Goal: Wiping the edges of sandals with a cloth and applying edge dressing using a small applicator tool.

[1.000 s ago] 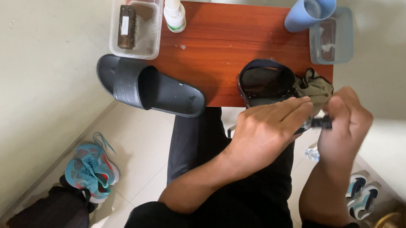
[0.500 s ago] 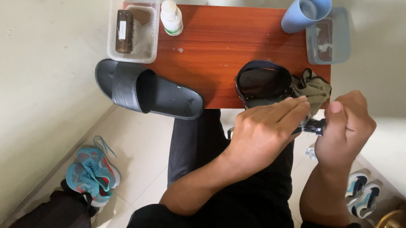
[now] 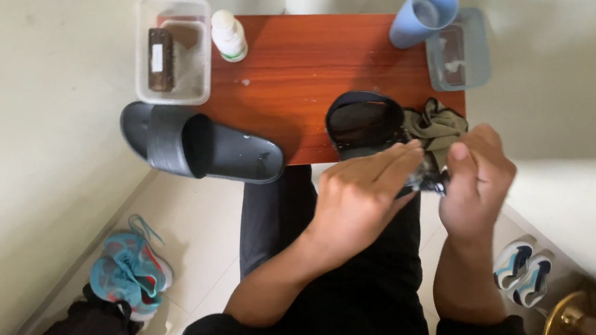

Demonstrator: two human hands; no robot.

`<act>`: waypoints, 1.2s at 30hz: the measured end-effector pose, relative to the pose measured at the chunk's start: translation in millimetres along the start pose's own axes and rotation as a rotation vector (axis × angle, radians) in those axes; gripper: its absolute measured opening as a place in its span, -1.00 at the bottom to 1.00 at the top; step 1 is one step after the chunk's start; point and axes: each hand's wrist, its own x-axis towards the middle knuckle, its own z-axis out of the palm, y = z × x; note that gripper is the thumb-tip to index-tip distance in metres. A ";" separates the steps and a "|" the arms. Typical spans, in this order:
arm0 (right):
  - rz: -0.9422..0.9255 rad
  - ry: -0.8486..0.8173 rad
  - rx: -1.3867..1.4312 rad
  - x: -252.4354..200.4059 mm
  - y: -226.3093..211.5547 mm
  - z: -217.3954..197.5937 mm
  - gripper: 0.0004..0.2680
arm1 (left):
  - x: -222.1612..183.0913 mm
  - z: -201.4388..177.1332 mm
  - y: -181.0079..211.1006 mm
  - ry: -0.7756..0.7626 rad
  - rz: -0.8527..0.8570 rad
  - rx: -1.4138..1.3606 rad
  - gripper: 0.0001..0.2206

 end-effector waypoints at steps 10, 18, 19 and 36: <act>0.135 0.044 -0.024 -15.5 23.4 7.2 -0.60 | 4.9 -4.8 -1.3 0.063 0.021 -0.054 -0.65; 0.182 0.021 0.028 -23.3 76.3 33.8 -0.66 | -5.2 -9.8 -7.4 0.150 -0.024 -0.132 -0.70; 0.183 0.026 0.027 -19.9 61.2 31.0 -0.66 | -5.4 -9.3 -7.4 0.148 -0.020 -0.134 -0.70; 0.027 -0.148 0.078 -9.9 5.1 28.4 -0.64 | -17.0 -22.1 -13.7 0.088 0.056 -0.213 -0.71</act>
